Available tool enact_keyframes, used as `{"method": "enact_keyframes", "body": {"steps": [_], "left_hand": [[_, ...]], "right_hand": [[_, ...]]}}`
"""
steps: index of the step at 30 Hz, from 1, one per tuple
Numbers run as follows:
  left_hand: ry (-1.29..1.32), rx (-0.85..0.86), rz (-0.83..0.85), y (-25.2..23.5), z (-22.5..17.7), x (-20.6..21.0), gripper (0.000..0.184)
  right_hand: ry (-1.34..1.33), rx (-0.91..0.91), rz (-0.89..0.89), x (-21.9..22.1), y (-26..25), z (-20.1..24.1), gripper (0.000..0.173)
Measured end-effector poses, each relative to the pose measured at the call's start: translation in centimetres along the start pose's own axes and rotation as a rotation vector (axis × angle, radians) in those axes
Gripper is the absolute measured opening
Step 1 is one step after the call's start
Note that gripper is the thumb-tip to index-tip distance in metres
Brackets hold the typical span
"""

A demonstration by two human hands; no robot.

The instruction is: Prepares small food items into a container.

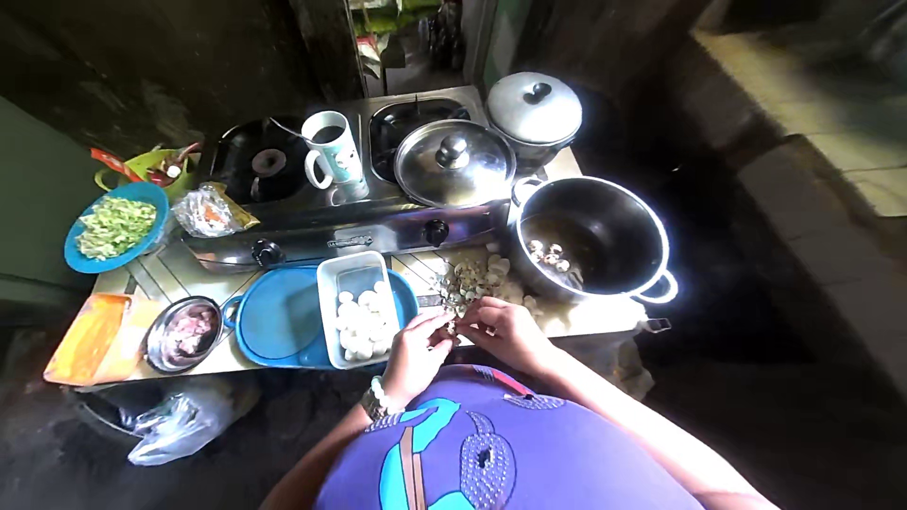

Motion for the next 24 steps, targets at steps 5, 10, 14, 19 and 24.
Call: {"method": "enact_keyframes", "body": {"steps": [5,10,14,19,24], "left_hand": [[0.002,-0.021,0.024,0.2,-0.3,-0.1,0.038],[0.013,-0.054,0.054,0.1,-0.5,-0.1,0.034],[0.09,-0.032,0.064,0.2,-0.5,0.0,0.034],[0.258,-0.045,0.079,0.3,-0.4,0.1,0.038],[0.464,-0.056,0.066,0.3,-0.4,0.2,0.044]], "right_hand": [[0.046,-0.026,0.086,0.1,-0.4,0.4,0.016],[0.173,-0.135,0.002,0.6,0.0,1.0,0.011],[0.123,-0.107,-0.03,0.6,0.3,0.9,0.009],[0.041,-0.019,-0.063,0.0,0.3,0.4,0.013],[0.057,0.198,-0.171,-1.0,-0.2,-3.5,0.022]]}}
Point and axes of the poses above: each hand's wrist, its own y-axis away from the middle knuckle, its own x-axis out of the palm, z = x × y, the point moved 4 cm from there along -y, towards the middle knuckle, and after that the axes turned 1 degree about z, right-handed, at the moved point
